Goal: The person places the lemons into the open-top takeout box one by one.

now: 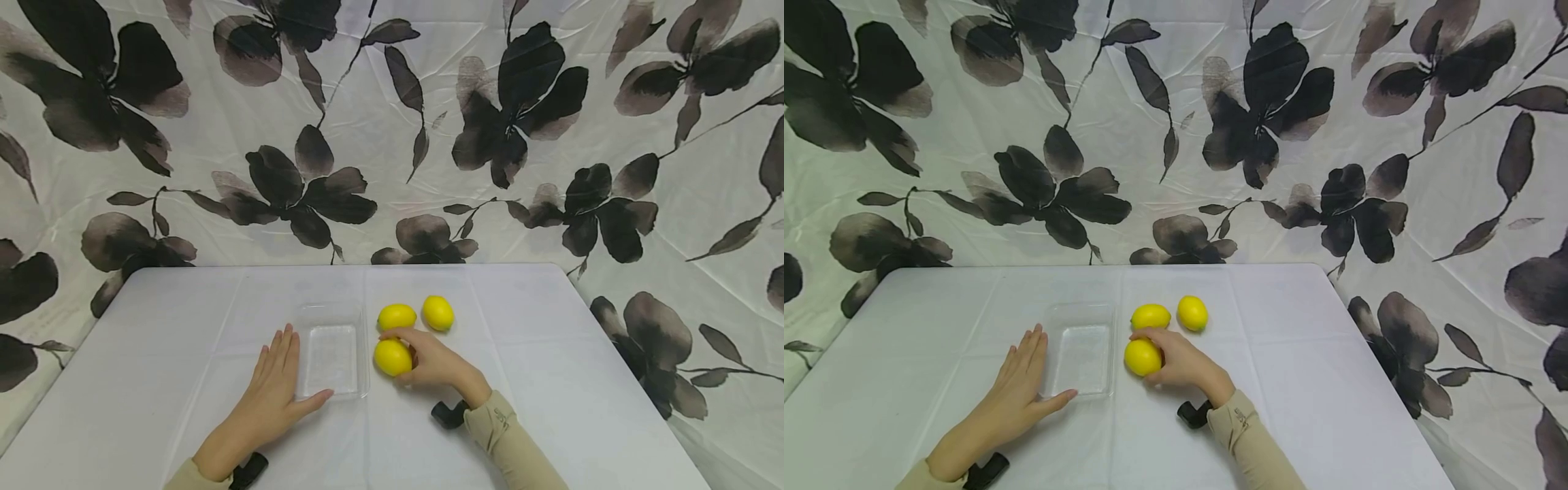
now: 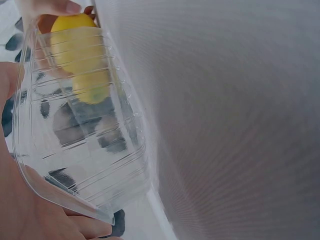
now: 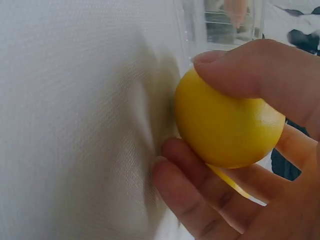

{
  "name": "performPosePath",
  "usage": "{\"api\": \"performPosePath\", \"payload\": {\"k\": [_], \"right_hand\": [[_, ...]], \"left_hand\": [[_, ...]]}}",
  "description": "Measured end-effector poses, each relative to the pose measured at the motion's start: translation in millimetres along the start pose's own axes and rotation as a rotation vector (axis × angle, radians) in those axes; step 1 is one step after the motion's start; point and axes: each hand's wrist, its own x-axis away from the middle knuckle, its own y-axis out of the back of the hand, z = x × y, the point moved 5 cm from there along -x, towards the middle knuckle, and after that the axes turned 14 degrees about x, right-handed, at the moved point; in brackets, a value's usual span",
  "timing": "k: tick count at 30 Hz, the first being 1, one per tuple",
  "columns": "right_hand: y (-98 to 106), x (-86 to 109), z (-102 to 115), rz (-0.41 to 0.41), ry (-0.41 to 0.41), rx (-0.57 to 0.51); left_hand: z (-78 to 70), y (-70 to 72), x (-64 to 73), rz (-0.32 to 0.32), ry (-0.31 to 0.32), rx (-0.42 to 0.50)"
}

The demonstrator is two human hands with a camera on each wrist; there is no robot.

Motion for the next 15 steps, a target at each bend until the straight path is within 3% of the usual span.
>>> {"api": "performPosePath", "payload": {"k": [15], "right_hand": [[37.3,-7.0,18.9,-0.114,0.118,-0.022]], "left_hand": [[-0.6,-0.4,0.3,0.006,0.006,-0.007]]}}
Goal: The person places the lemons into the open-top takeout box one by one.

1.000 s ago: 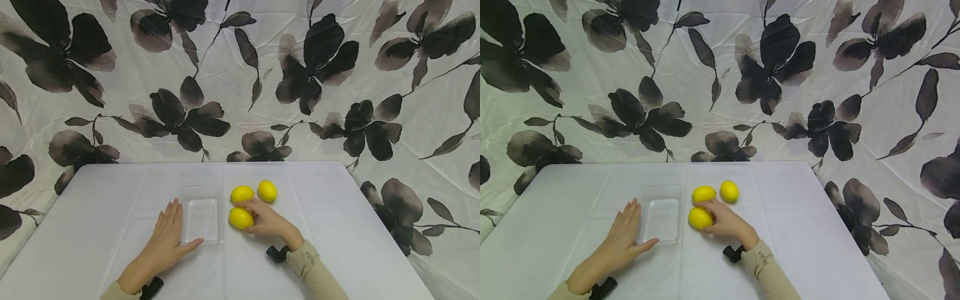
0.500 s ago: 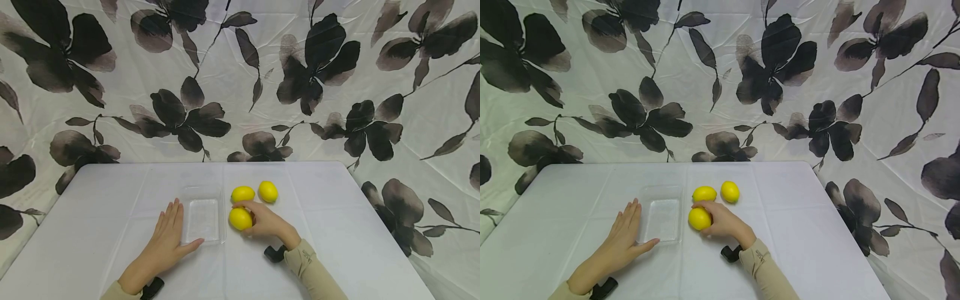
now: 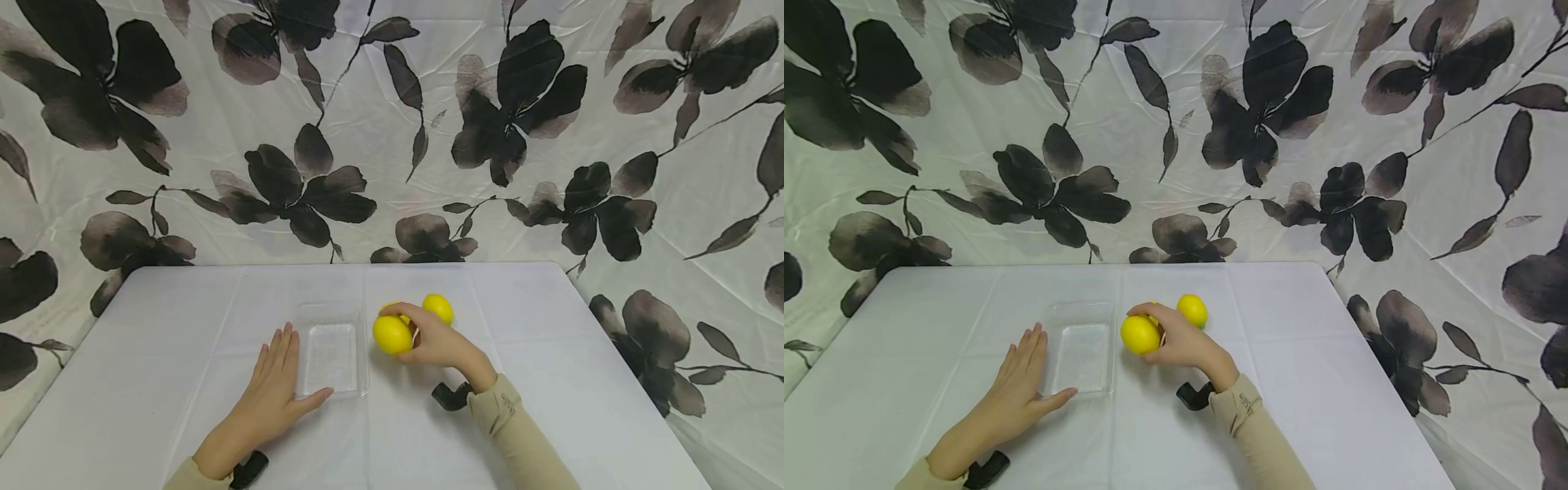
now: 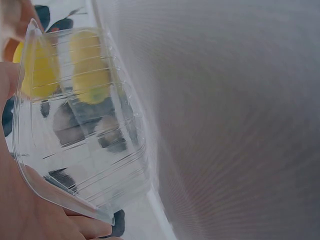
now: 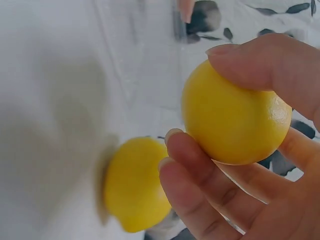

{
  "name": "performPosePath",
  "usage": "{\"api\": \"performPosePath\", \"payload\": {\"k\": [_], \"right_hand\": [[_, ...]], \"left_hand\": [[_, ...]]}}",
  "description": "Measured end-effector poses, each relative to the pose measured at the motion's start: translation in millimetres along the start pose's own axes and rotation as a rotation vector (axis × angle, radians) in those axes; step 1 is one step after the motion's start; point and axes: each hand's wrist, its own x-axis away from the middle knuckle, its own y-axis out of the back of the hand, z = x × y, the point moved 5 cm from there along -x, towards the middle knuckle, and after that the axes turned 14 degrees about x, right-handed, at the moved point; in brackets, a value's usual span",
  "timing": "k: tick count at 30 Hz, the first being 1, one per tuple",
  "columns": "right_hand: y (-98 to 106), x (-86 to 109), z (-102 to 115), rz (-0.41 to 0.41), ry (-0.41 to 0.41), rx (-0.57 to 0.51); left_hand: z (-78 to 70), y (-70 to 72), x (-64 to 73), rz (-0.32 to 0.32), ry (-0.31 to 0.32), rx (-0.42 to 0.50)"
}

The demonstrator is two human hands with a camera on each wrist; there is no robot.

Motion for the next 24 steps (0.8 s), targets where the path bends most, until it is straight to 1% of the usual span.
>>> {"api": "performPosePath", "payload": {"k": [6,11,16,21,24], "right_hand": [[9.4,-18.6,14.4,-0.01,0.05,0.045],[9.2,-37.8,25.1,0.006,0.088,0.067],[-0.1,-58.2,32.2,0.05,0.116,0.087],[-13.1,-74.7,37.8,0.095,0.17,0.096],[-20.7,-84.2,38.3,0.123,0.176,0.117]], "left_hand": [[0.2,0.3,-1.0,0.001,0.002,-0.002],[0.6,0.1,-0.6,-0.001,0.002,0.002],[1.5,-0.3,-0.2,0.001,0.004,0.001],[2.1,-0.7,-0.3,0.002,0.006,0.001],[2.7,-1.3,0.1,0.001,0.006,-0.002]]}}
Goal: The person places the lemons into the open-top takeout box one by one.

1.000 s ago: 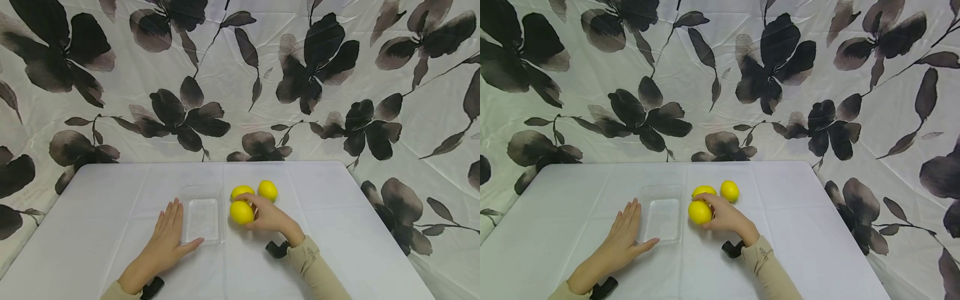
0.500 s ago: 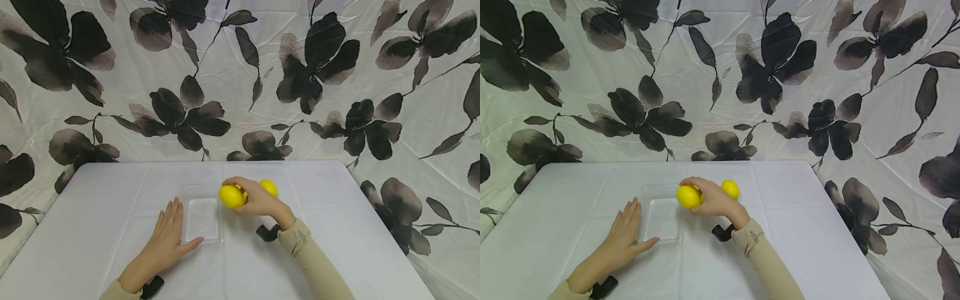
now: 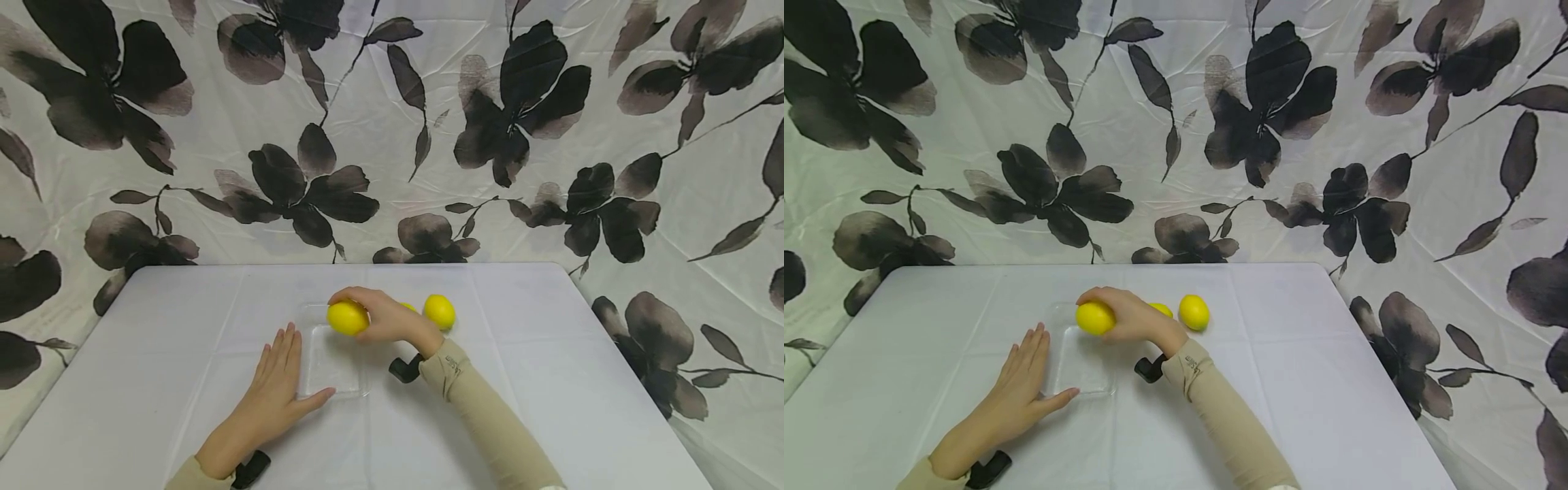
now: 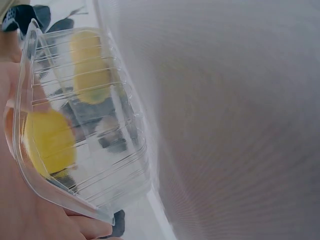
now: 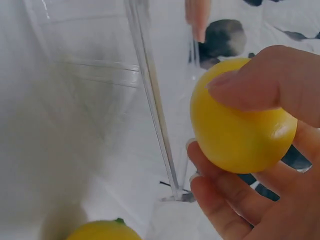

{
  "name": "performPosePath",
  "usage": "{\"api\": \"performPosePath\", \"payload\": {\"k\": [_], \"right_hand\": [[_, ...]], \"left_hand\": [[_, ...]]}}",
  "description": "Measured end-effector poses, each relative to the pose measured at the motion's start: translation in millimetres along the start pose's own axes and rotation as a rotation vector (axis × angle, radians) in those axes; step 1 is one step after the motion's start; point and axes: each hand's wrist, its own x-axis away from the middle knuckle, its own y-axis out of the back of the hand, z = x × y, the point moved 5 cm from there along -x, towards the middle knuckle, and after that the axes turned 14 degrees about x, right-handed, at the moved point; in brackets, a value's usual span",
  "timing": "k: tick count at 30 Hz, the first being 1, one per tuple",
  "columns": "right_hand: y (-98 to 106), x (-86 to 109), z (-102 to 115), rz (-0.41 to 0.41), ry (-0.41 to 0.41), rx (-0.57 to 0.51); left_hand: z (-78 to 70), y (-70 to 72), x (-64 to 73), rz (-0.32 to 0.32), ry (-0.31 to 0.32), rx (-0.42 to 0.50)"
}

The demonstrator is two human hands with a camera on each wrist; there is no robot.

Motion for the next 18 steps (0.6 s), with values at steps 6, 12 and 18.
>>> {"api": "performPosePath", "payload": {"k": [6,12,18], "right_hand": [[-11.1,-16.6,1.5,0.097,0.001,0.042],[-19.5,-29.2,2.6,0.207,-0.029,0.105],[-22.9,-38.6,9.2,0.289,-0.061,0.149]], "left_hand": [[-0.5,-0.6,-0.2,-0.006,0.0,-0.003],[-2.4,-0.2,-0.4,-0.003,0.0,0.001],[-2.1,-0.7,0.1,-0.005,-0.003,-0.001]]}}
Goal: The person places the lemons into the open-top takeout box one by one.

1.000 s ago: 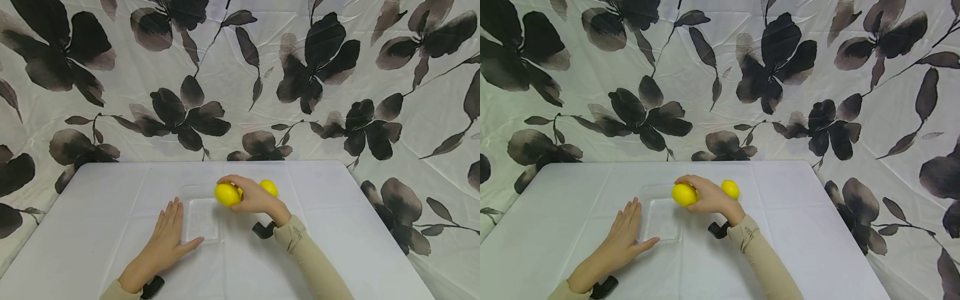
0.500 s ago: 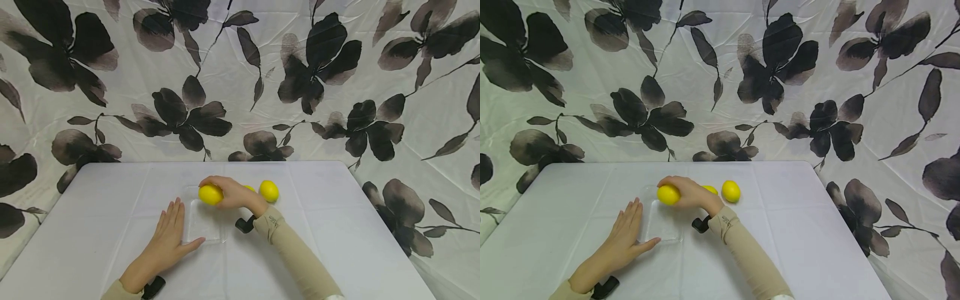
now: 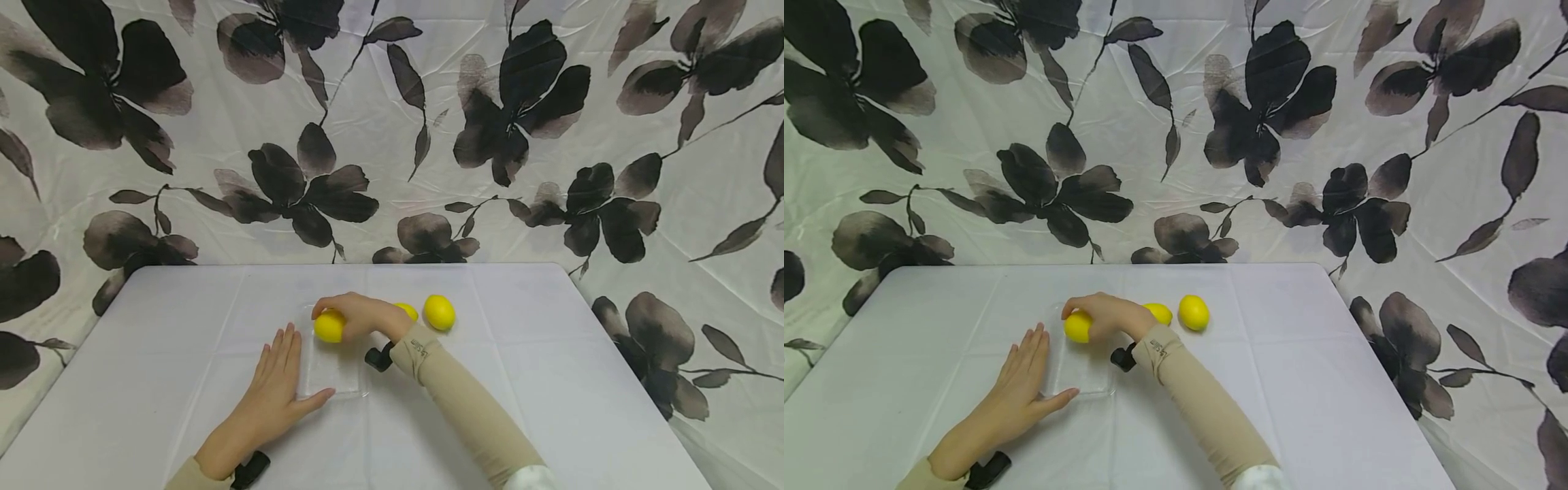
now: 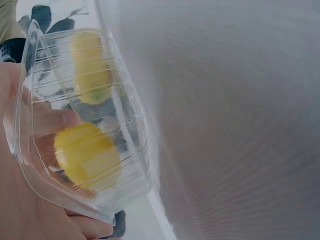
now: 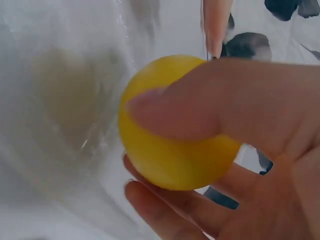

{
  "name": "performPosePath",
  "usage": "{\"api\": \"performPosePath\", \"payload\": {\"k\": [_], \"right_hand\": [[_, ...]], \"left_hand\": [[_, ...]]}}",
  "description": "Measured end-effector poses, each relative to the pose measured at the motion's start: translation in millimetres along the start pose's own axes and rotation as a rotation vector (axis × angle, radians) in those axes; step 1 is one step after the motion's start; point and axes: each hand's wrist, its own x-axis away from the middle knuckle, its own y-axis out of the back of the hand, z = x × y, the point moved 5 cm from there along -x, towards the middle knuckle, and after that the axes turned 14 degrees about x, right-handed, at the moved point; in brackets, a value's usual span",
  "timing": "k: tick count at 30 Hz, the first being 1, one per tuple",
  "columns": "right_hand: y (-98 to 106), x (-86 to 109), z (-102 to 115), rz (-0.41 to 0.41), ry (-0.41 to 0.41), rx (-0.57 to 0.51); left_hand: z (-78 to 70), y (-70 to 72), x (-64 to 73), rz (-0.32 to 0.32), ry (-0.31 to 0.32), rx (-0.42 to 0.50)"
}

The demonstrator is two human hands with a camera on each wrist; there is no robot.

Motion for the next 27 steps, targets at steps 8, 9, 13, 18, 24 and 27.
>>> {"api": "performPosePath", "payload": {"k": [8,9,13,18,24,27], "right_hand": [[-6.1,-5.1,6.3,0.025,-0.061,0.13],[-6.8,-4.8,6.3,0.025,-0.073,0.144],[-6.1,-1.5,5.5,0.015,-0.117,0.169],[-4.1,2.8,4.5,0.009,-0.147,0.191],[-3.8,2.9,4.8,0.007,-0.151,0.239],[-3.0,2.9,5.7,0.017,-0.166,0.245]], "left_hand": [[-0.4,0.0,0.0,0.016,0.011,0.003],[-0.4,0.0,0.1,0.018,0.012,0.005],[-0.1,0.3,0.2,0.014,0.009,0.001],[0.0,0.1,0.2,0.004,0.001,-0.003],[-1.4,1.6,0.6,0.002,-0.006,0.005],[-2.3,2.1,0.8,0.002,-0.008,0.011]]}}
